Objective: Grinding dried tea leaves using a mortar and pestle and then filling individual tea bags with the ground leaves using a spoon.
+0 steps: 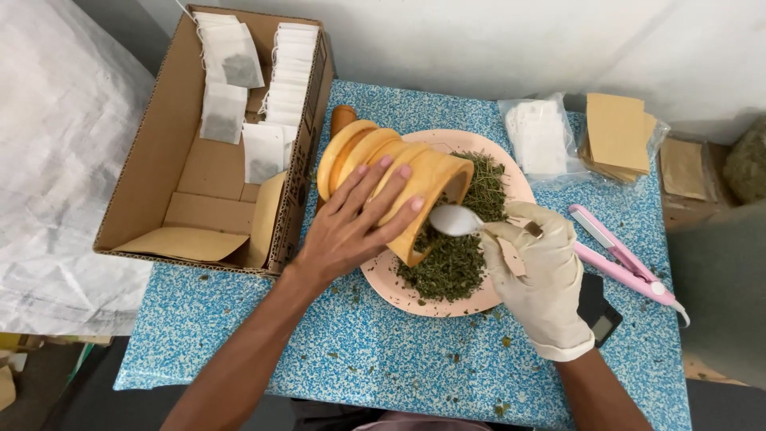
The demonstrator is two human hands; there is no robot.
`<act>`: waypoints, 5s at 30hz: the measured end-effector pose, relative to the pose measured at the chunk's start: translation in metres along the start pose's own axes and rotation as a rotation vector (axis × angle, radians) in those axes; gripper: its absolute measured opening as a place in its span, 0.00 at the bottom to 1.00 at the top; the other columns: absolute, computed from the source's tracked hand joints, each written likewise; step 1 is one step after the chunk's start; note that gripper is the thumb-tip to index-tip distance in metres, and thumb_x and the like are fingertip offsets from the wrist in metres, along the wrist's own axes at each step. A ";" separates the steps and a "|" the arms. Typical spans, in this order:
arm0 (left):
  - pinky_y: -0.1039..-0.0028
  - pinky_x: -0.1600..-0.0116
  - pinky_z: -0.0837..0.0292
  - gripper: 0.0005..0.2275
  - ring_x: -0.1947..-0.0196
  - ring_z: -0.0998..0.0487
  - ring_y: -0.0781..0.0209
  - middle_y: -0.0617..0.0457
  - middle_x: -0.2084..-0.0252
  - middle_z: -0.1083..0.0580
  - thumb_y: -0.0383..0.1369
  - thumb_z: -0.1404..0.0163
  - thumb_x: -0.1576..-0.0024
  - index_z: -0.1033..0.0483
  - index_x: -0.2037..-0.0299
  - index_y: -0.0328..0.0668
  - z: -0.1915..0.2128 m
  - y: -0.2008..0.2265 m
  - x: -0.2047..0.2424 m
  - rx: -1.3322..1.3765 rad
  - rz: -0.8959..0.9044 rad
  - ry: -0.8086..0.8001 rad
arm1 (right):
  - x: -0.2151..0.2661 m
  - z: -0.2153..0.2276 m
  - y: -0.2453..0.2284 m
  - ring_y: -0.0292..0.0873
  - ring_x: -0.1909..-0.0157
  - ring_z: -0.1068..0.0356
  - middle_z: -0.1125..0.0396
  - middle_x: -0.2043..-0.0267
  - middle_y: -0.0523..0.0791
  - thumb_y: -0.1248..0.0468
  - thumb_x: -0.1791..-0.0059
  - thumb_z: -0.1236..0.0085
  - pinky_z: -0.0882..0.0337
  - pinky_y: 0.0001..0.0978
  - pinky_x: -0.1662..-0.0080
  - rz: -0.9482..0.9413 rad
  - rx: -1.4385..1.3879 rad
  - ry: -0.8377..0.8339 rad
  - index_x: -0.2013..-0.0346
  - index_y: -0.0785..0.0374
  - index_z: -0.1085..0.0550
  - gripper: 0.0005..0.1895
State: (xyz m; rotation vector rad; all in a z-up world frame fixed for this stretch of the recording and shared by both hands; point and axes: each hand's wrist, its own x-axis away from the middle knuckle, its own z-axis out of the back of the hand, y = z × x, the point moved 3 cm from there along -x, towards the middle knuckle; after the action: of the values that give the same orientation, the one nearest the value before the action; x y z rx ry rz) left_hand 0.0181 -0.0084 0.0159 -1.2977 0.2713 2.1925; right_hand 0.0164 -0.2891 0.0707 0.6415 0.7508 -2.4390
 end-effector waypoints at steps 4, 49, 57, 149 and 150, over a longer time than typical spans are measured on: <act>0.49 0.21 0.34 0.24 0.25 0.28 0.39 0.47 0.21 0.32 0.46 0.52 0.28 0.38 0.21 0.68 0.003 0.000 -0.004 -0.005 0.005 0.008 | -0.002 -0.006 -0.004 0.51 0.36 0.28 0.32 0.38 0.44 0.65 0.46 0.31 0.20 0.42 0.43 0.039 0.067 0.003 0.53 0.54 0.15 0.08; 0.48 0.23 0.32 0.29 0.26 0.26 0.36 0.43 0.24 0.29 0.44 0.40 0.33 0.35 0.22 0.62 0.012 0.003 -0.009 0.003 0.058 0.089 | -0.002 -0.004 -0.017 0.51 0.51 0.25 0.28 0.41 0.49 0.65 0.49 0.26 0.21 0.41 0.54 0.008 -0.182 0.032 0.56 0.63 0.14 0.09; 0.44 0.22 0.34 0.37 0.24 0.30 0.32 0.39 0.22 0.32 0.43 0.31 0.38 0.37 0.20 0.58 0.020 -0.007 -0.012 0.004 0.120 0.100 | 0.002 0.007 0.013 0.50 0.47 0.24 0.25 0.47 0.49 0.66 0.43 0.29 0.23 0.36 0.49 -0.142 -0.193 0.132 0.64 0.60 0.13 0.05; 0.55 0.26 0.30 0.17 0.30 0.27 0.45 0.38 0.34 0.29 0.38 0.56 0.26 0.34 0.33 0.35 0.001 0.015 -0.013 0.603 0.924 -0.025 | 0.007 -0.008 0.022 0.37 0.61 0.21 0.22 0.46 0.39 0.59 0.44 0.39 0.19 0.34 0.64 -0.211 0.146 -0.423 0.43 0.51 0.17 0.15; 0.56 0.26 0.30 0.18 0.31 0.28 0.45 0.39 0.35 0.29 0.40 0.56 0.26 0.34 0.33 0.35 0.002 0.015 -0.013 0.603 0.938 -0.041 | 0.005 -0.006 0.027 0.41 0.56 0.20 0.22 0.44 0.40 0.57 0.43 0.41 0.21 0.40 0.62 -0.218 0.193 -0.404 0.42 0.50 0.17 0.15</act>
State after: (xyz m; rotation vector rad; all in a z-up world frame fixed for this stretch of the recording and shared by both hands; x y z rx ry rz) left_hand 0.0134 -0.0247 0.0265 -0.8356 1.6500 2.4947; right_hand 0.0300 -0.3064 0.0537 0.1225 0.4439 -2.7404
